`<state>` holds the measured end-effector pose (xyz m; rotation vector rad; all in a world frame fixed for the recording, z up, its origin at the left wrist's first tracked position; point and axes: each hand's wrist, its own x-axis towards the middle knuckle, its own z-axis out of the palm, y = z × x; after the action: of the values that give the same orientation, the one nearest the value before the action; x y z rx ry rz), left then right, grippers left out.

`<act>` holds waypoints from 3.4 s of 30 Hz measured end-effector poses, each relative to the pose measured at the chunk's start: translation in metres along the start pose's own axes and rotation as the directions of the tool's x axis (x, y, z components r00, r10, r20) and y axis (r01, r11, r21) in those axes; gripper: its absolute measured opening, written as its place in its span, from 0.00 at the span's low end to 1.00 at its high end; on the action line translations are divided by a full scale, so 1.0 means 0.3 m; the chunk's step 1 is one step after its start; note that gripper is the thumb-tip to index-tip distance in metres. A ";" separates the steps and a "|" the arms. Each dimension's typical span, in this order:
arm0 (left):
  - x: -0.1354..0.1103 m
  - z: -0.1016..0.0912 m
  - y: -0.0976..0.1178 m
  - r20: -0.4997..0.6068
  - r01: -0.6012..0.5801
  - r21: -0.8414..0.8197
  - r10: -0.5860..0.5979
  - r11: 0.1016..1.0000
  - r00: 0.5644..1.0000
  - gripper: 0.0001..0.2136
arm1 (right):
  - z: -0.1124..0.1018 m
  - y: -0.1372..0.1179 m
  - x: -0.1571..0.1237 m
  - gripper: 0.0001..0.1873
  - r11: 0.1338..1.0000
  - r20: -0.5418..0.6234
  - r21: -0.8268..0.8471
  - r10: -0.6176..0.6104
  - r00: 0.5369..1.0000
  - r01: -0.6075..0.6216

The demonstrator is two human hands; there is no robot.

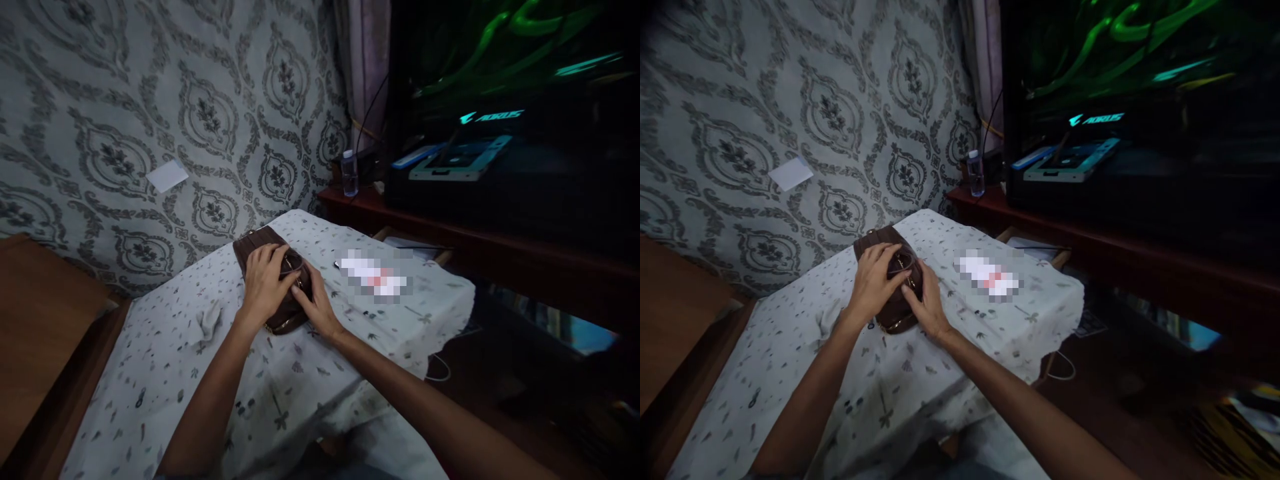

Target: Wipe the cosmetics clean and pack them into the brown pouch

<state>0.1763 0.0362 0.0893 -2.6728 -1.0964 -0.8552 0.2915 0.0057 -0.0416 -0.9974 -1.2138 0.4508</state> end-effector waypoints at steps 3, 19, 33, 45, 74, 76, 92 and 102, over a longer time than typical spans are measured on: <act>0.010 -0.010 -0.002 0.000 0.030 -0.051 -0.030 0.998 1.000 0.17 | -0.001 0.001 0.005 0.39 1.000 -0.005 0.016 0.019 1.000 -0.019; 0.098 0.014 -0.012 -0.180 0.239 -0.333 -0.310 0.912 0.934 0.02 | 0.014 0.002 0.022 0.39 0.993 -0.065 0.097 0.078 0.995 -0.072; 0.049 -0.015 0.063 -0.145 0.173 -0.277 -0.219 0.945 0.965 0.03 | 0.008 -0.011 0.027 0.40 0.997 -0.057 0.066 0.036 0.998 -0.032; 0.042 0.010 0.028 -0.134 0.230 -0.338 -0.289 0.913 0.948 0.04 | 0.022 -0.012 0.028 0.32 0.992 -0.101 0.108 0.077 0.992 -0.066; -0.078 -0.143 -0.075 -0.095 0.286 -0.206 -0.310 0.936 0.946 0.06 | 0.012 -0.016 0.016 0.51 0.999 -0.032 -0.039 0.022 0.999 -0.023; -0.080 -0.146 -0.074 -0.094 0.264 -0.232 -0.292 0.936 0.952 0.06 | 0.013 -0.013 0.018 0.51 0.999 -0.030 -0.036 0.012 0.999 -0.013; -0.135 -0.184 -0.019 -0.007 0.110 -0.174 -0.113 0.979 0.994 0.08 | 0.005 -0.015 0.012 0.50 0.999 -0.009 -0.030 0.010 1.000 -0.010; -0.153 -0.148 -0.038 -0.023 0.088 0.012 -0.088 0.996 0.996 0.05 | -0.004 -0.042 0.009 0.52 0.999 0.014 -0.046 0.018 1.000 -0.017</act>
<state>0.1220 0.0024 0.1002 -2.6156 -1.2181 -0.8866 0.2908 0.0005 -0.0296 -1.0457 -1.2340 0.4463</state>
